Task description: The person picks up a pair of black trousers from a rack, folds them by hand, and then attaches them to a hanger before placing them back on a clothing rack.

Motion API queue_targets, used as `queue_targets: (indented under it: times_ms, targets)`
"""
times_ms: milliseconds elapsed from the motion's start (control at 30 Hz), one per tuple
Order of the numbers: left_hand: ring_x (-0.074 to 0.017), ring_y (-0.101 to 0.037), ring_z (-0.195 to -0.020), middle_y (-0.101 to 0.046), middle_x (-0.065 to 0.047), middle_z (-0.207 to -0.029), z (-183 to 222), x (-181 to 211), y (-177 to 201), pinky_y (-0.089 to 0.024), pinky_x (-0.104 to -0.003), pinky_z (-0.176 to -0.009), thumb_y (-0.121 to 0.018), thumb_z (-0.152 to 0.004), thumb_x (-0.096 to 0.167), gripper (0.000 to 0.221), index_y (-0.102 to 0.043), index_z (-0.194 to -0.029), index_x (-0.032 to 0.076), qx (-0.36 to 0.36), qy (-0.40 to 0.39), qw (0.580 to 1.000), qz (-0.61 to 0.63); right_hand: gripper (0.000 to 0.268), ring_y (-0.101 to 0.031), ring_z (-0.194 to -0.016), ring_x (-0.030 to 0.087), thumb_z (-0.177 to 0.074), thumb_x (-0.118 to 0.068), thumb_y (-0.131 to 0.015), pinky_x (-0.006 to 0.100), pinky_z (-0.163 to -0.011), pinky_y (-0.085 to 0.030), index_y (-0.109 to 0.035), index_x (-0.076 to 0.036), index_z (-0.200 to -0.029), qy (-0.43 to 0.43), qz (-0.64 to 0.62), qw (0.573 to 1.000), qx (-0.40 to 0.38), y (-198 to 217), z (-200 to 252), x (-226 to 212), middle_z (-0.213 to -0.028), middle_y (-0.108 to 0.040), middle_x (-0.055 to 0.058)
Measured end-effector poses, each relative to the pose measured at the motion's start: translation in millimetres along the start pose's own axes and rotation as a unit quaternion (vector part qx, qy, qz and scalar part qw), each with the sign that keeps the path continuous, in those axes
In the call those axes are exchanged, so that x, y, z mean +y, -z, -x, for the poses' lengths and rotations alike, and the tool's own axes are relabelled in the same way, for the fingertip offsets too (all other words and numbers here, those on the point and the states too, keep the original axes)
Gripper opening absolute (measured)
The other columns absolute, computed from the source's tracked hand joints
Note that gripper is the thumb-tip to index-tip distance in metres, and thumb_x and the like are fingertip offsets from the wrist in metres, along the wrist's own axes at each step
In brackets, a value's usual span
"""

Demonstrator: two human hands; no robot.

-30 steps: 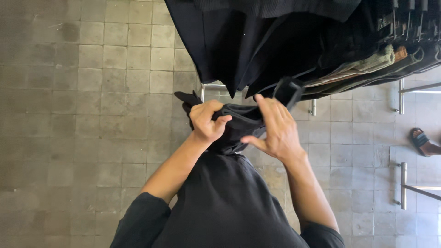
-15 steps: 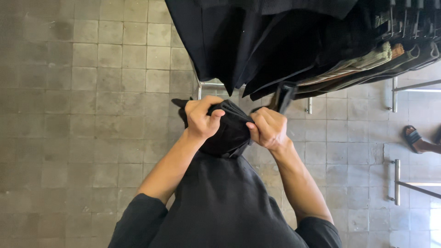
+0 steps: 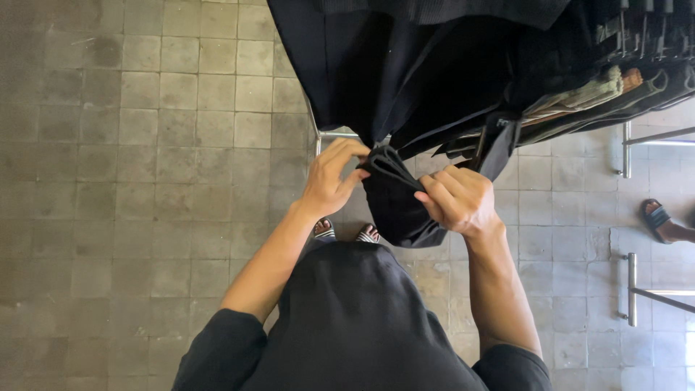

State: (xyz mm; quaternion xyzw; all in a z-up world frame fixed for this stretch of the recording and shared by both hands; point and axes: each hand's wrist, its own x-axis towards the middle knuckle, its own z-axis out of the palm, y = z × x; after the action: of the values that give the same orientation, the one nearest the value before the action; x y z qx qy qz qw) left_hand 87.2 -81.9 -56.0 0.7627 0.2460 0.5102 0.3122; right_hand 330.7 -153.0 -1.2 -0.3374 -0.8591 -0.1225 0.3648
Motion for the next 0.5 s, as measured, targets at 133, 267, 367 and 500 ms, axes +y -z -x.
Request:
queue_targets:
  times_ms: [133,267,367,500]
  targets:
    - [-0.0268,-0.060,-0.068,-0.057,-0.002,-0.073,11.5,-10.0,-2.0,-0.053,-0.036,-0.069,-0.066,-0.099,0.038,0.028,-0.066,-0.092,0.011,-0.039,0.024,0.999,0.027,0.031,-0.053,-0.049,0.025,-0.105,-0.020,-0.057,0.032,-0.046,-0.046,-0.068,0.001,-0.086,-0.008,0.013,1.000,0.010,3.6,9.5,1.0,-0.063,-0.053,0.010]
    - [-0.0239,-0.059,-0.058,-0.056,-0.001,-0.066,26.6,-22.0,-11.6,-0.052,-0.033,-0.061,-0.062,-0.102,0.040,0.030,-0.066,-0.091,0.012,-0.045,0.034,0.997,0.046,0.035,-0.050,-0.046,0.025,-0.106,-0.023,-0.054,0.033,-0.043,-0.045,-0.066,-0.003,-0.081,-0.028,-0.005,0.999,0.015,1.8,16.2,1.7,-0.059,-0.048,0.009]
    - [-0.0234,-0.061,-0.072,-0.059,-0.004,-0.077,13.7,-8.4,-10.4,-0.052,-0.034,-0.074,-0.062,-0.099,0.048,0.038,-0.064,-0.091,0.011,-0.027,0.026,0.990,0.132,0.038,-0.050,-0.044,0.024,-0.107,-0.025,-0.050,0.033,-0.041,-0.044,-0.066,-0.005,-0.079,-0.036,-0.026,0.999,0.016,-2.0,20.1,1.6,-0.058,-0.047,0.007]
    - [-0.0257,-0.056,-0.134,-0.061,-0.017,-0.142,-10.3,28.5,-2.4,-0.041,-0.043,-0.115,-0.070,-0.083,0.074,0.093,-0.052,-0.140,0.003,-0.116,0.087,0.934,0.327,0.039,-0.049,-0.043,0.024,-0.107,-0.023,-0.047,0.032,-0.040,-0.043,-0.067,-0.006,-0.079,-0.042,-0.078,0.996,0.020,-11.3,22.3,0.2,-0.057,-0.046,0.005]
